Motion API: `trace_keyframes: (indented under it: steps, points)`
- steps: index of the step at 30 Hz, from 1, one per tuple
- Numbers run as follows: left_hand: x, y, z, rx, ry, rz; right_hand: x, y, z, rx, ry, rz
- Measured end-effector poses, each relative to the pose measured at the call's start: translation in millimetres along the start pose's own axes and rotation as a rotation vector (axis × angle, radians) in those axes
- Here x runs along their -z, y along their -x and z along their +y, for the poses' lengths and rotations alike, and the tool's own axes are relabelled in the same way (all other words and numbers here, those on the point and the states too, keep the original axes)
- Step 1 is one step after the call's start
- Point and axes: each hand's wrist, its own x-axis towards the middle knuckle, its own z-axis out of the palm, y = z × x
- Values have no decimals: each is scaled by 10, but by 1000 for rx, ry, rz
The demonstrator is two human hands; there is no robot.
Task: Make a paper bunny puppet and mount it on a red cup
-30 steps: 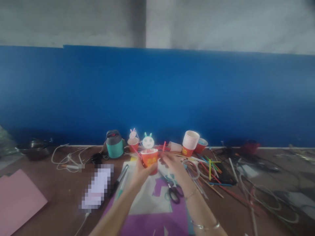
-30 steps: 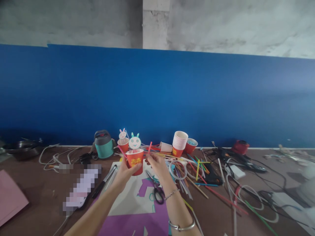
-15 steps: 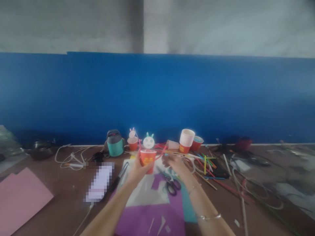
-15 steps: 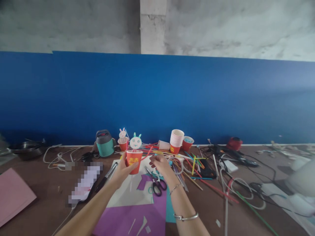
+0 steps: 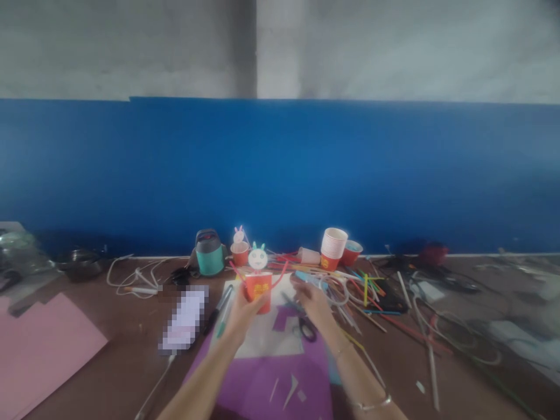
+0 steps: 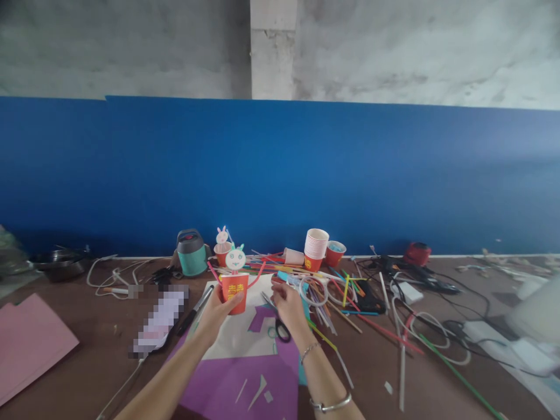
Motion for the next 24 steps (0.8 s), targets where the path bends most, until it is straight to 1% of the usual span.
trace_keyframes:
  steps: [3, 6, 9, 11, 15, 17, 19, 21, 23, 24]
  points:
    - [49, -12, -70, -39, -11, 2, 39, 38, 72, 71, 141, 53]
    - [87, -6, -105, -56, -4, 14, 64, 63, 107, 104, 253, 69]
    - [109, 23, -121, -44, -17, -14, 65, 72, 87, 119, 281, 77]
    - [110, 46, -128, -42, -12, -48, 49, 73, 57, 94, 244, 55]
    - [79, 78, -137, -60, 36, -95, -29, 91, 15, -51, 24, -59]
    - [52, 87, -152, -85, 44, -99, -107, 129, 8, -76, -124, -148]
    - [27, 95, -185, -118, 26, -100, -212, 188, 7, -51, -237, -272]
    - [14, 103, -233, -155, -5, -103, -323, 254, 9, 3, -251, -371]
    - [24, 104, -277, -149, -22, -106, -407, 303, 12, 67, -212, -352]
    - [41, 101, -290, -128, -20, -96, -431, 315, 14, 76, -201, -341]
